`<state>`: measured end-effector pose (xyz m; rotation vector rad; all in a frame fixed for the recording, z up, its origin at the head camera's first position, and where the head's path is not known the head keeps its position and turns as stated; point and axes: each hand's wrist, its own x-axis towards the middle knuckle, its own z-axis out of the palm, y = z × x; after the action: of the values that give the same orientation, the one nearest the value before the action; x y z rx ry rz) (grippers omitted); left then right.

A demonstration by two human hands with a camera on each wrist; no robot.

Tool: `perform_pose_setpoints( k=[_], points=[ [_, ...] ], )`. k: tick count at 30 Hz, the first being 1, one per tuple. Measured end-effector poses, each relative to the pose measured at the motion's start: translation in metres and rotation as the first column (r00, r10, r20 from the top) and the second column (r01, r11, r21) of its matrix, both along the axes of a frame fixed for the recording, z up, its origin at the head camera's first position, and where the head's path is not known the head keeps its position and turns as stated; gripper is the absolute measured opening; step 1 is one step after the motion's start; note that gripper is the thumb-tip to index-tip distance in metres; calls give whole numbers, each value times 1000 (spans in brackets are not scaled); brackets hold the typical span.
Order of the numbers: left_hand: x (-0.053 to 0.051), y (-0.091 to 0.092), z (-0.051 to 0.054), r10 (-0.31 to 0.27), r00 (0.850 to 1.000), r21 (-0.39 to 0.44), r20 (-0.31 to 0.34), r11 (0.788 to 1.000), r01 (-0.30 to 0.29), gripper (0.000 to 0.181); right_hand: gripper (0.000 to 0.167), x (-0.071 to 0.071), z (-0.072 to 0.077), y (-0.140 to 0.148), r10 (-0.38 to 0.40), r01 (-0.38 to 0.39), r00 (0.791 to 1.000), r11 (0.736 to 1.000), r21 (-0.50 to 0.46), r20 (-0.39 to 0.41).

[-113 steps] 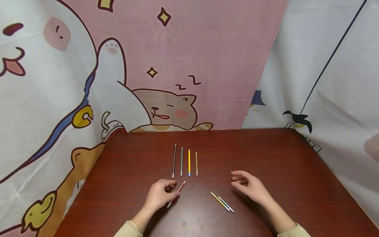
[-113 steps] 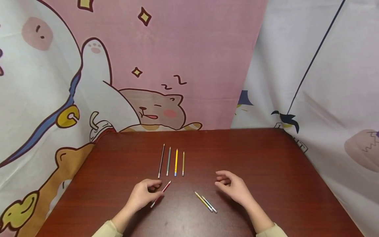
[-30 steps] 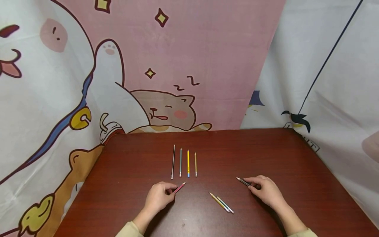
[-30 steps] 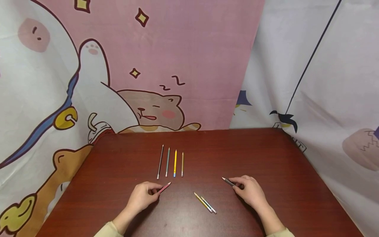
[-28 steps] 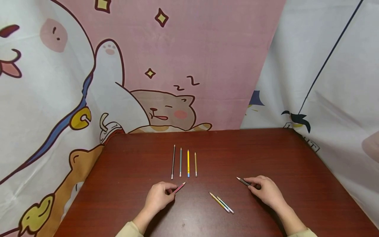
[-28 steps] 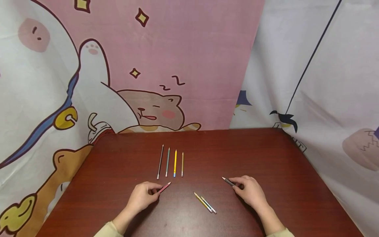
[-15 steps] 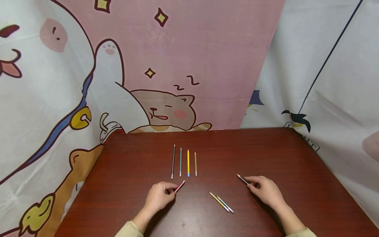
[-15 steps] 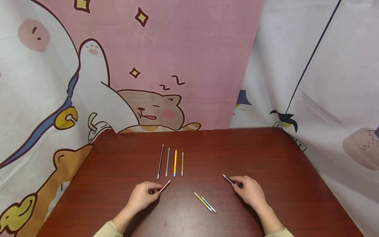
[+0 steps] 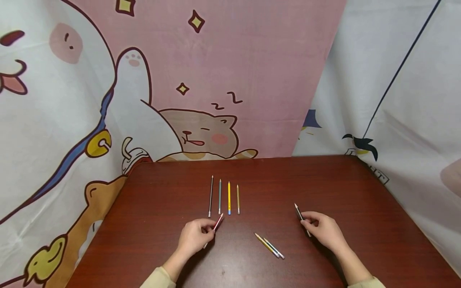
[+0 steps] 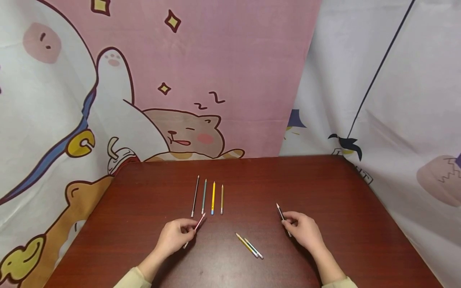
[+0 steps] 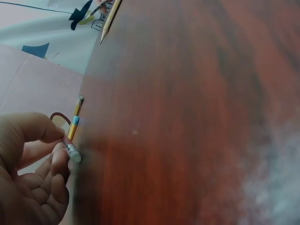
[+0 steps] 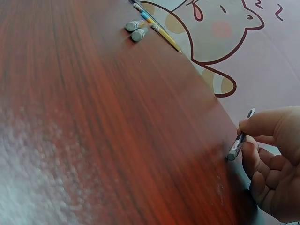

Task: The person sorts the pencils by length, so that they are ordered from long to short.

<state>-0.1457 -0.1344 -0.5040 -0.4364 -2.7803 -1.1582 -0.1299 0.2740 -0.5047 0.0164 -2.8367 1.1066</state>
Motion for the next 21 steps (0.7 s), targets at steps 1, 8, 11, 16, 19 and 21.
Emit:
perform_pose_setpoints(
  k=[1, 8, 11, 16, 19, 21],
  points=[
    [0, 0, 0, 2, 1000, -1, -3, 1000, -2, 20, 23, 0, 0, 0, -1, 1, 1000, 1000, -5, -3],
    [-2, 5, 0, 23, 1000, 61, 10, 998, -23, 17, 28, -3, -5, -2, -4, 3, 1000, 999, -55, -27],
    [-2, 10, 1, 36, 999, 90, 11, 995, -37, 17, 28, -4, -6, -5, -2, -1, 999, 997, -80, -38],
    [-4, 17, 0, 44, 999, 138, 14, 989, -45, 19, 28, -5, -6, -10, 6, -13, 997, 996, -93, -77],
    [-4, 21, 0, 36, 999, 172, 17, 984, -38, 19, 28, -5, -5, -14, 6, -14, 996, 995, -97, -90],
    [-5, 24, 0, 36, 999, 191, 21, 981, -40, 19, 29, -5, -4, -17, 6, -15, 996, 995, -103, -88]
  ],
)
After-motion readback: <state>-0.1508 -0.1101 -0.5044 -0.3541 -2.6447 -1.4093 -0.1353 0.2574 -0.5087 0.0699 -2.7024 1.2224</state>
